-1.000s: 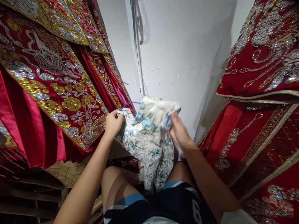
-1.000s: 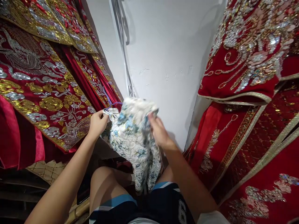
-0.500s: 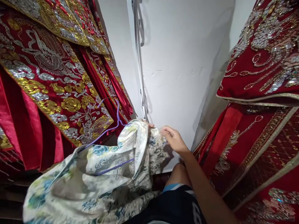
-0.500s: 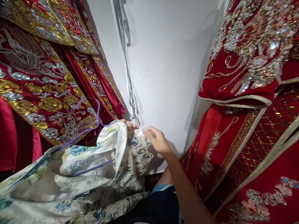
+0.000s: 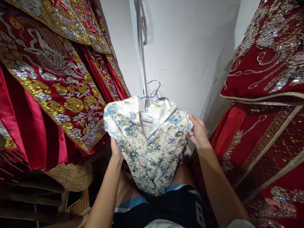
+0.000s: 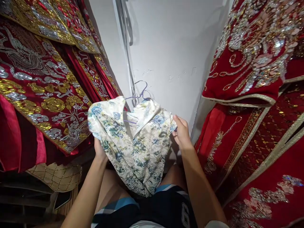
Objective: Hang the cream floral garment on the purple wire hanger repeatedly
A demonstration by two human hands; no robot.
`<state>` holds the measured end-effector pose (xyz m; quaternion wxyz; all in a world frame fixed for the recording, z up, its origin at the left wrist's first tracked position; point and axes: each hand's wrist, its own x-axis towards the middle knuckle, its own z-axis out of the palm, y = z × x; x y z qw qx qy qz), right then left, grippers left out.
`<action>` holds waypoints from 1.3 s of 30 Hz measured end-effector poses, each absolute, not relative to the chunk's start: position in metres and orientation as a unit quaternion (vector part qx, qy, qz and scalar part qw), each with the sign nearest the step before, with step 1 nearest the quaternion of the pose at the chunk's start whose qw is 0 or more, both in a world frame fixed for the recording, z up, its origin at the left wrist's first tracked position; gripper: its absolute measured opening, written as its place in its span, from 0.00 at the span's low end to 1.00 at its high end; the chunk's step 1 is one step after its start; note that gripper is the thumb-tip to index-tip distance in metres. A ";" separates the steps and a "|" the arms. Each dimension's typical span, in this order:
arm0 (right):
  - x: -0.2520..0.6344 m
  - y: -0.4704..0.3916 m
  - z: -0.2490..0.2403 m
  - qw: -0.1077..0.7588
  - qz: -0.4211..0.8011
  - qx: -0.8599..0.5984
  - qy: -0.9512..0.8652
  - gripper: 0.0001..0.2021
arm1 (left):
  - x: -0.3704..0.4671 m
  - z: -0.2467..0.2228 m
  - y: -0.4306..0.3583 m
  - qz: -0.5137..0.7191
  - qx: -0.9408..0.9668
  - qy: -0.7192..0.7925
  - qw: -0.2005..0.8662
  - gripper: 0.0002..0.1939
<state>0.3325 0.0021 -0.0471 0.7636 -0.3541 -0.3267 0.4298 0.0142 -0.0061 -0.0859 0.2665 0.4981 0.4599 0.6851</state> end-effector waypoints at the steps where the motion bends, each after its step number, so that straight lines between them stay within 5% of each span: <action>1: 0.327 0.005 -0.046 0.758 0.431 -0.356 -0.335 0.15 | 0.016 -0.093 -0.007 0.700 0.475 0.449 0.289 0.36; 9: 0.325 0.000 -0.083 0.722 0.436 -0.374 -0.386 0.21 | 0.036 -0.174 -0.034 0.678 0.403 0.504 0.352 0.29; 19: 0.313 -0.016 -0.164 0.816 0.232 -0.457 -0.267 0.18 | 0.062 -0.187 -0.059 0.612 0.441 0.516 0.406 0.27; 21: 0.287 -0.031 -0.180 0.766 0.269 -0.488 -0.320 0.16 | 0.070 -0.190 -0.060 0.629 0.432 0.513 0.394 0.26; 25: 0.236 -0.052 -0.178 0.535 0.472 -0.409 -0.569 0.21 | 0.080 -0.189 -0.064 0.634 0.450 0.501 0.380 0.25; 28: 0.217 -0.059 -0.161 0.444 0.475 -0.380 -0.658 0.21 | 0.077 -0.182 -0.070 0.619 0.475 0.496 0.380 0.23; 39: 0.222 -0.066 -0.159 0.454 0.443 -0.443 -0.633 0.17 | 0.074 -0.171 -0.085 0.591 0.496 0.495 0.398 0.22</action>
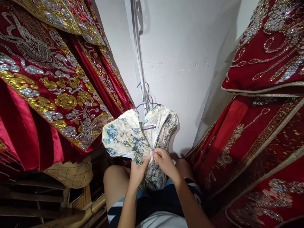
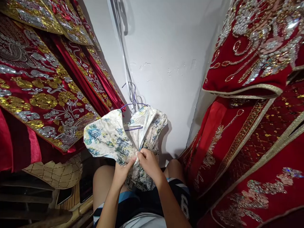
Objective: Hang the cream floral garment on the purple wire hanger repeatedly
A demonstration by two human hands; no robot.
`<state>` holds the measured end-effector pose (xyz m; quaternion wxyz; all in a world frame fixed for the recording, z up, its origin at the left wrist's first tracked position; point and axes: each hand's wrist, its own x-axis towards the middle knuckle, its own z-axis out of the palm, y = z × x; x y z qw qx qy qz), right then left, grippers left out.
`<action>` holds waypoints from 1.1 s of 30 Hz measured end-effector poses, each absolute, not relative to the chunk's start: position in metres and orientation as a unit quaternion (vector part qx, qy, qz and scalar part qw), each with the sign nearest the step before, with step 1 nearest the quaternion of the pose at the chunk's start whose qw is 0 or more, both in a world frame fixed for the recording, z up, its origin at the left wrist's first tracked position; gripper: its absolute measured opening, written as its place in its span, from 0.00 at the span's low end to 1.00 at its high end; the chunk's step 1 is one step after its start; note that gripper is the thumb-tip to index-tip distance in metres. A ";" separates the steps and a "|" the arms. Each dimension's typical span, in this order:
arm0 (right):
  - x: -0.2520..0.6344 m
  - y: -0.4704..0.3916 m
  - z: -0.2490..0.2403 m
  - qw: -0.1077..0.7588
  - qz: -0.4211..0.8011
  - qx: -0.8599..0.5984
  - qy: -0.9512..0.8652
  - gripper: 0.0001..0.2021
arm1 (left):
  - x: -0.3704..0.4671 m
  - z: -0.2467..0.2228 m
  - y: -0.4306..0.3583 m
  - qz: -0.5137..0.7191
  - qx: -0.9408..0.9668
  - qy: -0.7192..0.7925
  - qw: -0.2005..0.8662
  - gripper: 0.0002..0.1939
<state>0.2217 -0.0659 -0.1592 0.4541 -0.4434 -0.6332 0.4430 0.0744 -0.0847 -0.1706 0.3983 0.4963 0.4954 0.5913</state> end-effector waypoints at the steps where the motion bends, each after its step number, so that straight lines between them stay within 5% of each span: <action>1: 0.222 -0.067 -0.158 0.454 0.458 -0.432 -0.631 0.16 | 0.074 -0.170 -0.086 0.588 0.500 0.499 0.394 0.21; 15: 0.229 -0.076 -0.149 0.461 0.520 -0.382 -0.610 0.15 | 0.067 -0.171 -0.089 0.591 0.492 0.523 0.368 0.21; 23: 0.223 -0.072 -0.154 0.497 0.520 -0.395 -0.572 0.15 | 0.089 -0.194 -0.090 0.655 0.490 0.561 -0.124 0.34; 29: 0.214 -0.081 -0.144 0.495 0.552 -0.355 -0.569 0.07 | 0.100 -0.201 -0.087 0.600 0.646 0.472 0.010 0.07; 33: 0.218 -0.054 -0.096 0.545 0.567 -0.342 -0.514 0.10 | 0.098 -0.202 -0.085 0.580 0.678 0.450 0.040 0.05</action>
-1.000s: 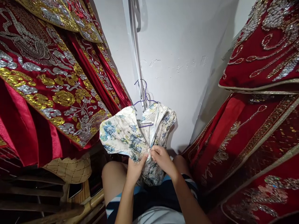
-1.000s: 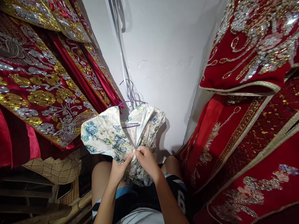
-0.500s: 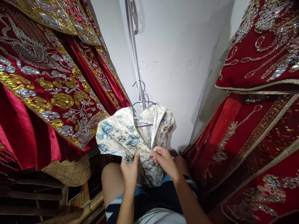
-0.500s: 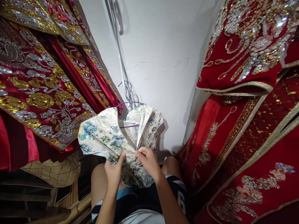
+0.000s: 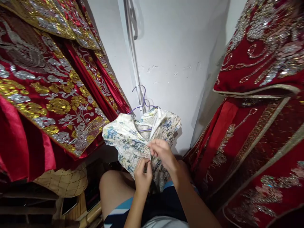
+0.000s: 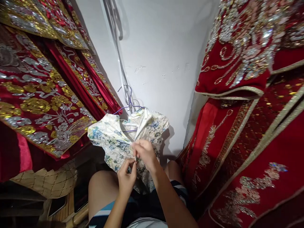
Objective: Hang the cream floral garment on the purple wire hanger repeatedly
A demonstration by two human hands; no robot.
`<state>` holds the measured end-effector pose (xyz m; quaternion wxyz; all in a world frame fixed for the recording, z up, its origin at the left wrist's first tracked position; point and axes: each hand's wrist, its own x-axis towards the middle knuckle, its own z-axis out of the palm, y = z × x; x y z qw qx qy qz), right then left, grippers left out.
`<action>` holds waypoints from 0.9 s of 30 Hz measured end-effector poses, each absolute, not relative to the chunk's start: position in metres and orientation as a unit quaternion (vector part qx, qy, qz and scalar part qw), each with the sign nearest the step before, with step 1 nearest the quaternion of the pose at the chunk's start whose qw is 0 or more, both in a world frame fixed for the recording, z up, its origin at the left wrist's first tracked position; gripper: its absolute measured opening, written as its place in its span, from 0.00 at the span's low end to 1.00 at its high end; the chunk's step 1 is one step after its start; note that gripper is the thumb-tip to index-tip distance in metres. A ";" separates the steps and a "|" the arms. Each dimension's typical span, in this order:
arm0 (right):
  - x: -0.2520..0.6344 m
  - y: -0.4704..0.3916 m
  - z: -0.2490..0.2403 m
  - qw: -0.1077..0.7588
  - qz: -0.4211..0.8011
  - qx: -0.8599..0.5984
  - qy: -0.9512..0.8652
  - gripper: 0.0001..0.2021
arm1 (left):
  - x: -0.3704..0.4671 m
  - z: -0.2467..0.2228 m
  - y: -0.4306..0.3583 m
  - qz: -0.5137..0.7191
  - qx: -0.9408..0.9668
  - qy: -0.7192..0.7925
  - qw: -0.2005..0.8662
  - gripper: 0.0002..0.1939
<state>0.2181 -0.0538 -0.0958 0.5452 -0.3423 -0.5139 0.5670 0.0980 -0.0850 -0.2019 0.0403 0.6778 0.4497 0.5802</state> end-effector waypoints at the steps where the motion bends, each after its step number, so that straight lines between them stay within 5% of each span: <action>1: 0.220 -0.042 -0.077 0.568 0.559 -0.340 -0.499 0.10 | 0.098 -0.203 -0.084 0.575 0.688 0.442 0.036 0.06; 8: 0.224 0.001 0.011 0.631 0.524 -0.290 -0.492 0.05 | 0.091 -0.207 -0.067 0.481 0.747 0.454 0.066 0.06; 11: 0.222 -0.007 -0.001 0.612 0.520 -0.278 -0.527 0.05 | 0.084 -0.179 -0.058 0.506 0.731 0.452 0.066 0.05; 15: 0.224 -0.014 -0.019 0.619 0.494 -0.269 -0.548 0.05 | 0.083 -0.102 -0.040 0.617 0.677 0.401 0.018 0.19; 19: 0.225 -0.010 -0.019 0.620 0.455 -0.264 -0.582 0.05 | 0.082 -0.030 -0.015 0.562 0.732 0.384 -0.033 0.12; 23: 0.215 0.008 -0.034 0.650 0.378 -0.324 -0.574 0.09 | 0.083 -0.003 -0.004 0.512 0.775 0.355 -0.100 0.10; 27: 0.204 0.015 -0.074 0.623 0.381 -0.363 -0.579 0.09 | 0.067 0.000 -0.006 0.626 0.670 0.389 -0.095 0.10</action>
